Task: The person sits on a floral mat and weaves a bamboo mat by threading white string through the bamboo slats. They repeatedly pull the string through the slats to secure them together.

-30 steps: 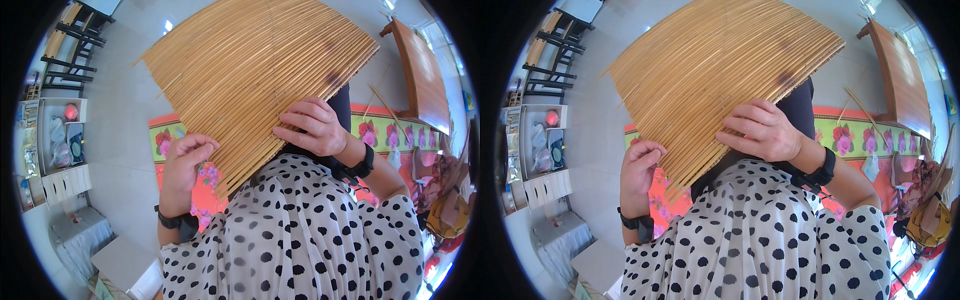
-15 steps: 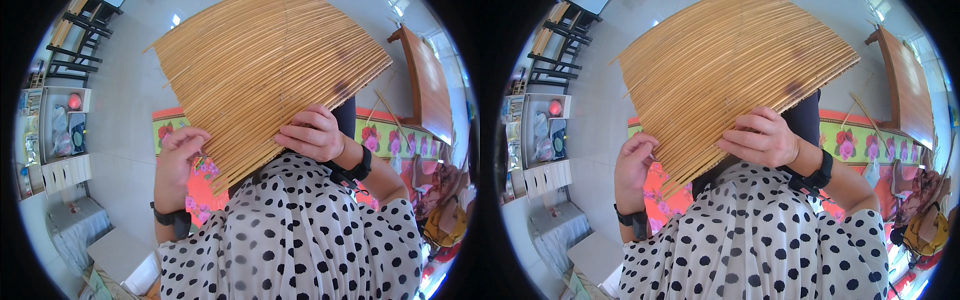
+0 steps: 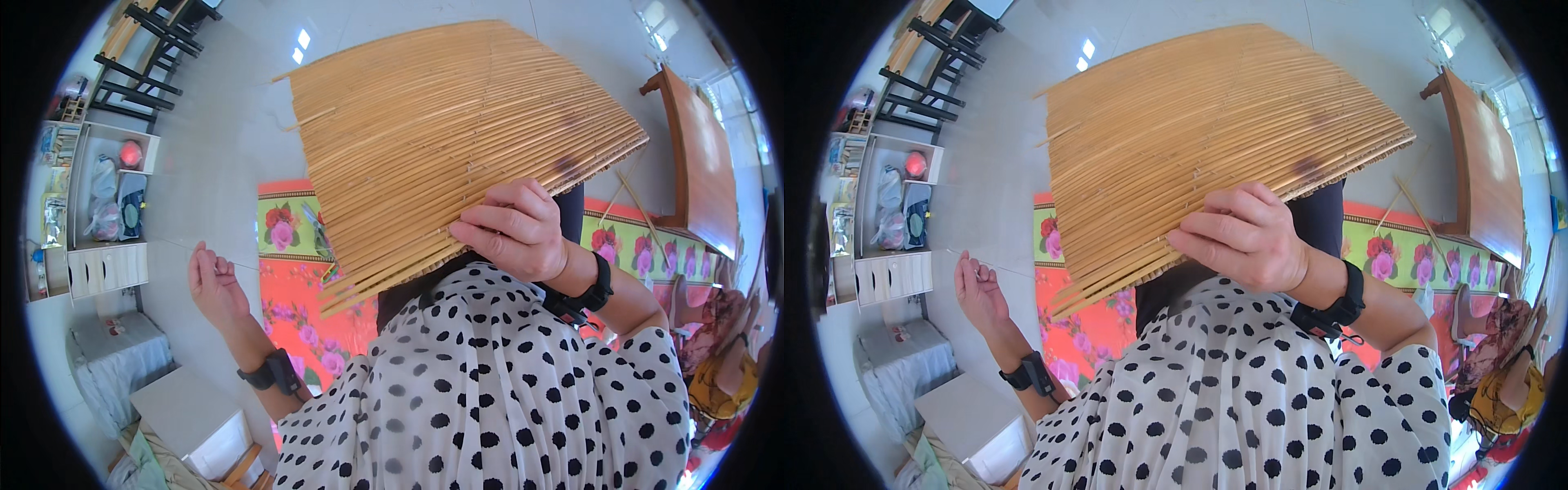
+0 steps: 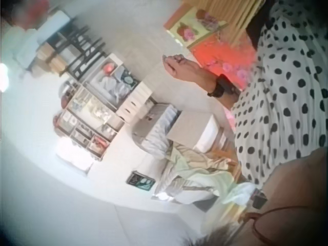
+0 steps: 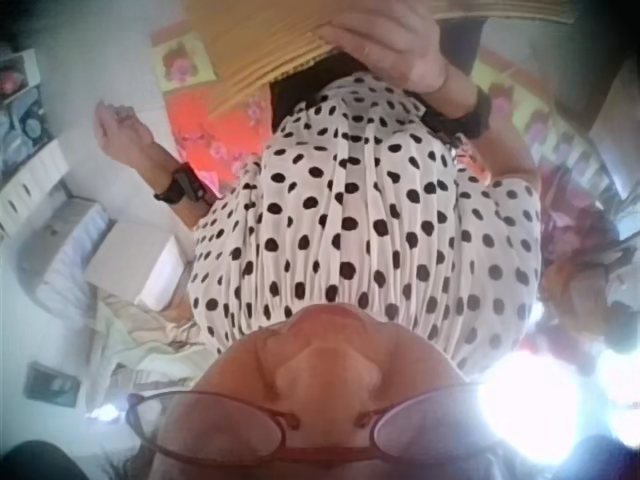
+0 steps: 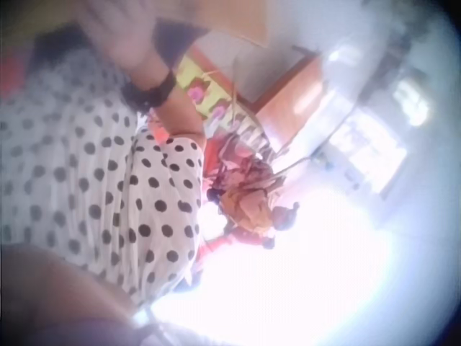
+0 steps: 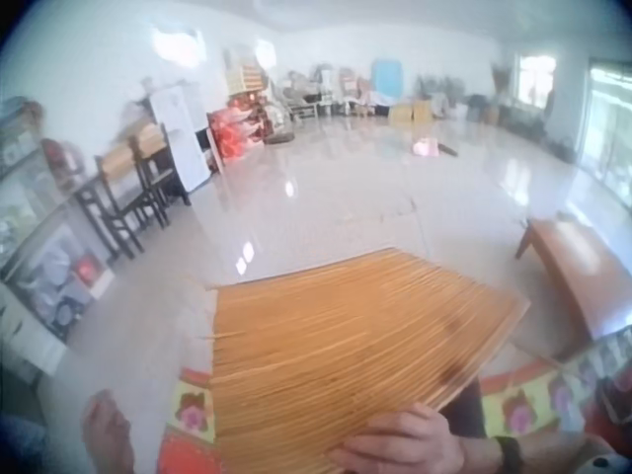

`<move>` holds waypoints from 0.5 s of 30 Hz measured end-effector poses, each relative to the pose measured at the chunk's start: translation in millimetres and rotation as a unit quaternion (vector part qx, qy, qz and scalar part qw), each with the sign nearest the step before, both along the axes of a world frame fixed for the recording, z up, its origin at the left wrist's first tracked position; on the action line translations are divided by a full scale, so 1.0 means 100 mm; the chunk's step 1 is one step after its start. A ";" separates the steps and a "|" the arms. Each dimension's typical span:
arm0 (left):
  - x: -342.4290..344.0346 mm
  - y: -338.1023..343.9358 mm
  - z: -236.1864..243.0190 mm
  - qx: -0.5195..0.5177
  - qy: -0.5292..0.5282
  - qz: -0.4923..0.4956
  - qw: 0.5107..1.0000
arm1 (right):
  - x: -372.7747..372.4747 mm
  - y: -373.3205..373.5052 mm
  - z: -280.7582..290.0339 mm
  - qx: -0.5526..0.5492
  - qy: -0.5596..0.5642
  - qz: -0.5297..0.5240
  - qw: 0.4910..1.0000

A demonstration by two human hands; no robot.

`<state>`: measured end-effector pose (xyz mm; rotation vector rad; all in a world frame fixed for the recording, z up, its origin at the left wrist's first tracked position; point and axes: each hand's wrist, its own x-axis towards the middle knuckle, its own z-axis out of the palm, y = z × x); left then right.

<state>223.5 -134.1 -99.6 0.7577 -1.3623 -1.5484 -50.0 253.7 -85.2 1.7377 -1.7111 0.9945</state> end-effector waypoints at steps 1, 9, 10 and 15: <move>0.03 -0.04 0.02 -0.015 -0.001 0.020 1.000 | 0.01 -0.01 0.04 0.004 -0.010 -0.006 1.000; 0.45 -0.43 0.19 -0.046 -0.100 0.167 0.980 | 0.10 -0.18 0.25 -0.012 -0.037 -0.049 0.998; 0.43 -0.40 0.16 -0.074 -0.130 0.135 0.980 | 0.10 -0.20 0.28 -0.016 -0.044 -0.057 0.997; -0.13 0.57 -0.08 -0.173 -0.085 -0.148 0.970 | 0.01 -0.23 0.48 -0.010 -0.058 -0.074 0.996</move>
